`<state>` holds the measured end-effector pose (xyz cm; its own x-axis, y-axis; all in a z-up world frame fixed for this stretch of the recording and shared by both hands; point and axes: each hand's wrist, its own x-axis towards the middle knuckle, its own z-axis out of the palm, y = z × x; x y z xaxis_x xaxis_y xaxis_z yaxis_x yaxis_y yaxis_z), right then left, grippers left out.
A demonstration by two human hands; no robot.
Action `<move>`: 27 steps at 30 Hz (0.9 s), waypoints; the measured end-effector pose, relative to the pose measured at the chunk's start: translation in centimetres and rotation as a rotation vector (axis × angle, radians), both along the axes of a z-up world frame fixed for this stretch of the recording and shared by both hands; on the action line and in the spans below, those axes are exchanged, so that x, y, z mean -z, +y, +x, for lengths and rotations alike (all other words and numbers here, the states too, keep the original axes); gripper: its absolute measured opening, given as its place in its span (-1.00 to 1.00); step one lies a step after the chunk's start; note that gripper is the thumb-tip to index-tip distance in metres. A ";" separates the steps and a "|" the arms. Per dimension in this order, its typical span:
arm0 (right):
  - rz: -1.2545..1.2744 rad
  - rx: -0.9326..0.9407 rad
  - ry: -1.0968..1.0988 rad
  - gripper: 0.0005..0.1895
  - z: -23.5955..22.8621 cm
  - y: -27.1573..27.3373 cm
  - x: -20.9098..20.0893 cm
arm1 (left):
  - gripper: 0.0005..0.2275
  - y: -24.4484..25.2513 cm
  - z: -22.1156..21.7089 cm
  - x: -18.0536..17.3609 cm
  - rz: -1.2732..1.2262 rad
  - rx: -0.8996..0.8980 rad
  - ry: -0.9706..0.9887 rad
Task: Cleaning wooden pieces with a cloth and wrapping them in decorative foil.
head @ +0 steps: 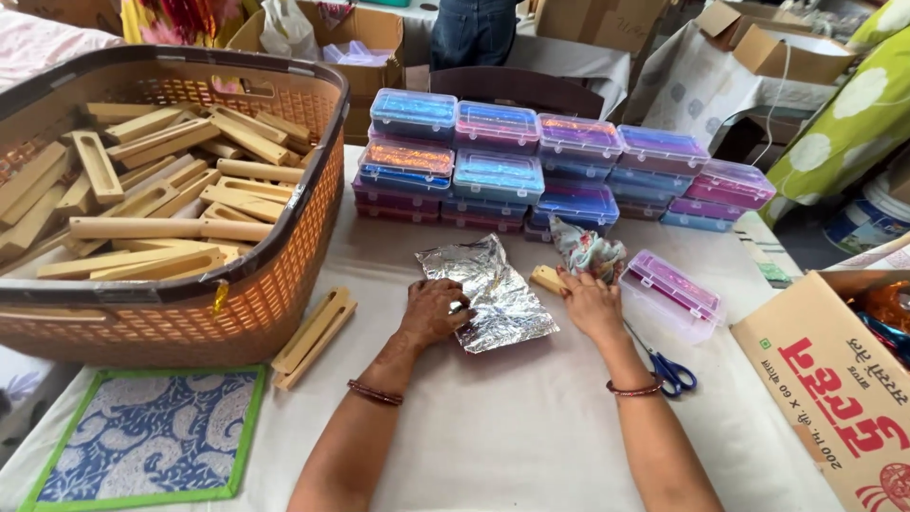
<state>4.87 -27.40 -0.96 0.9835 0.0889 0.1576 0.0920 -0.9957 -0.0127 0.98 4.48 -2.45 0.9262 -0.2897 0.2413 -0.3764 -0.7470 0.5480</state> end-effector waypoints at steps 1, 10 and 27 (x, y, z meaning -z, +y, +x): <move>0.025 -0.042 -0.041 -0.55 0.2 -0.3 0.3 | -0.62 -0.2 -0.3 -0.5 0.052 -0.018 0.075; 0.049 -0.176 -0.253 -0.44 -3.1 2.3 -1.9 | -0.28 -1.0 -0.7 -1.2 0.244 -0.090 0.232; 1.124 -0.216 -0.429 -0.34 -1.3 1.9 1.0 | -0.20 -0.8 -2.0 -2.6 0.348 -0.004 0.172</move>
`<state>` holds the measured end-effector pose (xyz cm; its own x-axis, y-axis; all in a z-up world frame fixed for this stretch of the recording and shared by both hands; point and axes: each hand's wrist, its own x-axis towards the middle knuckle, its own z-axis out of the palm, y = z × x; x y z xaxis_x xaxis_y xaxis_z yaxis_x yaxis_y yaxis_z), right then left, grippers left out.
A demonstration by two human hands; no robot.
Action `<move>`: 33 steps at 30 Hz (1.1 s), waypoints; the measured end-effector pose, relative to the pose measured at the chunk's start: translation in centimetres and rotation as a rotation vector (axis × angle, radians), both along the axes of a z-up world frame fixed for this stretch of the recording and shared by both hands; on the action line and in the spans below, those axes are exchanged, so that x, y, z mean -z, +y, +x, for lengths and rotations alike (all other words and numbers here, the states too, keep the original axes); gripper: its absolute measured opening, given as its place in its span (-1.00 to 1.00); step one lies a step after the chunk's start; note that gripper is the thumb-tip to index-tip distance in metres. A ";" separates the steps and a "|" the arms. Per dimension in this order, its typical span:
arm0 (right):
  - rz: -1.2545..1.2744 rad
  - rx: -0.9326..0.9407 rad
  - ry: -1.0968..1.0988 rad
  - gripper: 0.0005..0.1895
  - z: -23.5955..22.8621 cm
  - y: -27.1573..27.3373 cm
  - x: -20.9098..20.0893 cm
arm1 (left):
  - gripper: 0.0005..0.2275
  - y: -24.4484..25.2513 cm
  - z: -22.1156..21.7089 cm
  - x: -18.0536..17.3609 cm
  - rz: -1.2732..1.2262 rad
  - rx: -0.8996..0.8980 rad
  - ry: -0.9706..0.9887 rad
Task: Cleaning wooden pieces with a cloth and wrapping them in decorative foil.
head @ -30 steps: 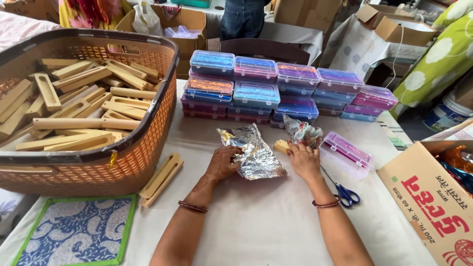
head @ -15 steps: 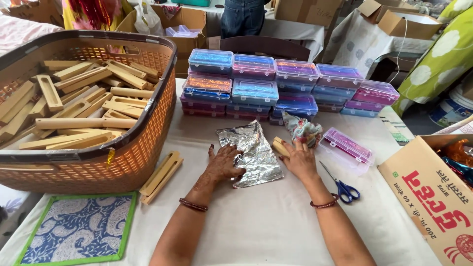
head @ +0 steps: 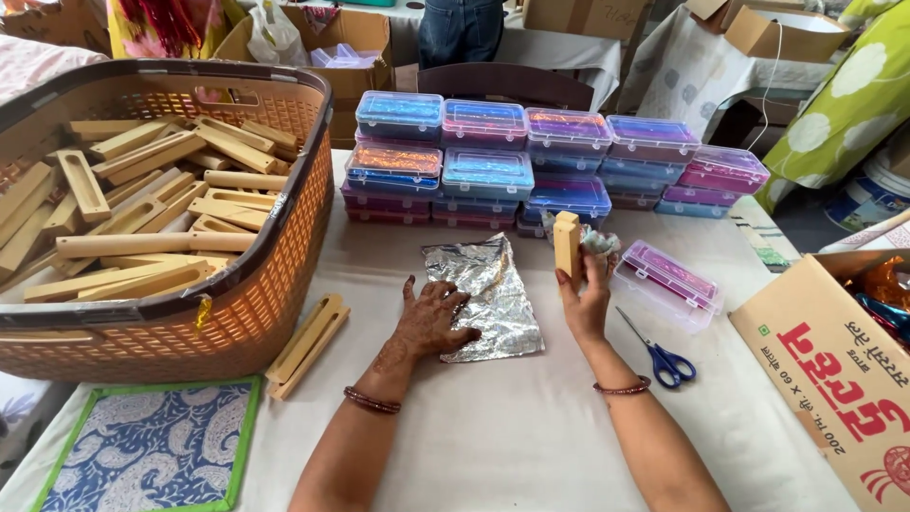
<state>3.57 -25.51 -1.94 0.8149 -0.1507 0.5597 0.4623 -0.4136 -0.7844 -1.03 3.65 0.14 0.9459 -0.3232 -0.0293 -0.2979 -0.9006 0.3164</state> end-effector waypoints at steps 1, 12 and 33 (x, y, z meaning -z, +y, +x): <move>-0.110 0.058 -0.182 -0.40 -0.4 0.5 -0.6 | -0.20 0.0 0.0 -0.2 -0.014 0.006 0.000; -0.639 -0.285 -0.176 -0.55 -3.1 4.7 -0.9 | 0.27 0.1 0.8 0.5 -0.287 -0.127 0.052; -1.047 -0.515 -0.407 -0.66 -5.8 5.7 -3.0 | -0.55 0.1 1.0 2.4 -0.200 0.059 -0.188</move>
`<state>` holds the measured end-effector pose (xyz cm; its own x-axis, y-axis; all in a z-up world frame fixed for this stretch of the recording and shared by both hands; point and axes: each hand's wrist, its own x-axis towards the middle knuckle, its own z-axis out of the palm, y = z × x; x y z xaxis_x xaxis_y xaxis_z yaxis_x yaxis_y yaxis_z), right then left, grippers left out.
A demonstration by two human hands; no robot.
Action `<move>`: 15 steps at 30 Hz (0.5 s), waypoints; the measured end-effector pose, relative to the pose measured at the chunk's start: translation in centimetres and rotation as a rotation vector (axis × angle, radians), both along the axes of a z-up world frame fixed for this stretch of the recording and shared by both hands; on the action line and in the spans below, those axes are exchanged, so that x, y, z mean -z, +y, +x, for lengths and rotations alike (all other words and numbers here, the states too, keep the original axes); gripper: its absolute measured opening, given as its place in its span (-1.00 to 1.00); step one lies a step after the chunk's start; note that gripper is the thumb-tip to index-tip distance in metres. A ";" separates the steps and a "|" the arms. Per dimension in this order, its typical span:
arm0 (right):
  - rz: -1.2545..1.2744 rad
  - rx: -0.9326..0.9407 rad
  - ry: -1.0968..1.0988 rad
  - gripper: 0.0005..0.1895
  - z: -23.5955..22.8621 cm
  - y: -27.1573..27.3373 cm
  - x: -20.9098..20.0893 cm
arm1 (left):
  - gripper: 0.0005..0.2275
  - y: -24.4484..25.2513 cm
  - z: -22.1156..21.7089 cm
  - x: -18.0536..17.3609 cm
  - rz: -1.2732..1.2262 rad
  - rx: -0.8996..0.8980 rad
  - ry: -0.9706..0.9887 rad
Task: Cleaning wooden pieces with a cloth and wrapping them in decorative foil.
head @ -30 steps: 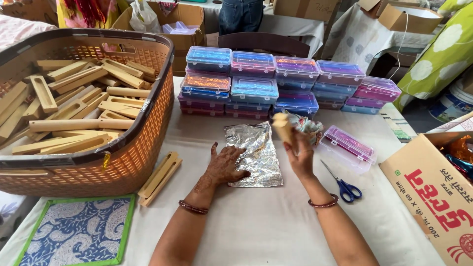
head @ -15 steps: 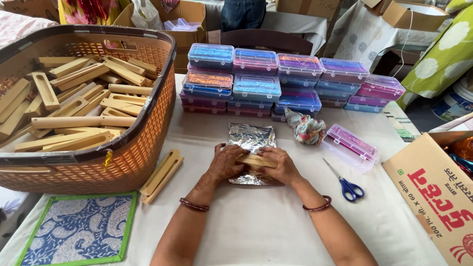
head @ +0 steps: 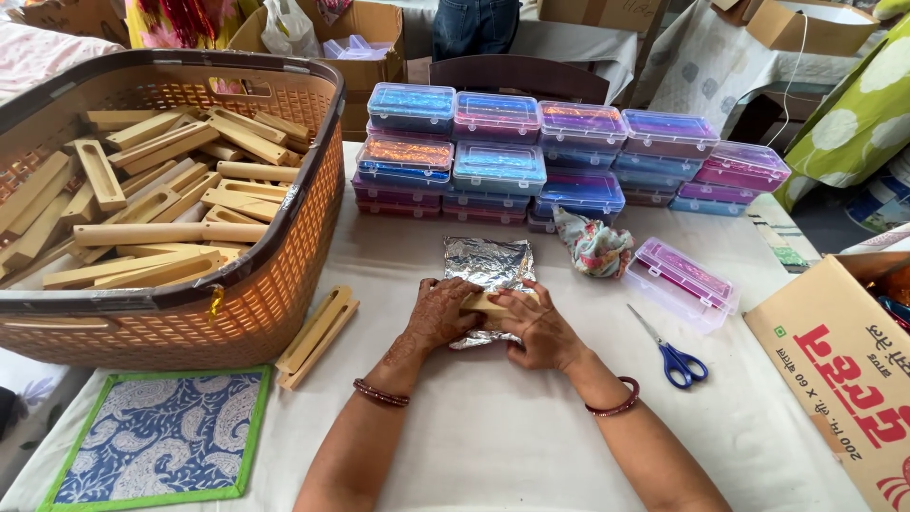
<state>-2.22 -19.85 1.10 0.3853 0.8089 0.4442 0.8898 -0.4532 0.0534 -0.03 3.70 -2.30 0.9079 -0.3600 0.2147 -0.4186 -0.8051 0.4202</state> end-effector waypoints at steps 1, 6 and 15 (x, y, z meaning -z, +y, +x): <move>0.041 0.032 0.019 -0.70 0.5 -0.4 0.8 | -0.55 0.1 0.2 0.4 -0.003 0.001 -0.038; 0.289 0.177 0.163 -0.86 2.1 -1.8 2.7 | -0.52 0.6 0.4 -0.2 -0.006 0.007 -0.074; 0.678 0.303 0.540 -0.78 3.3 -2.1 2.5 | -0.57 1.6 1.0 -1.0 -0.060 0.046 0.066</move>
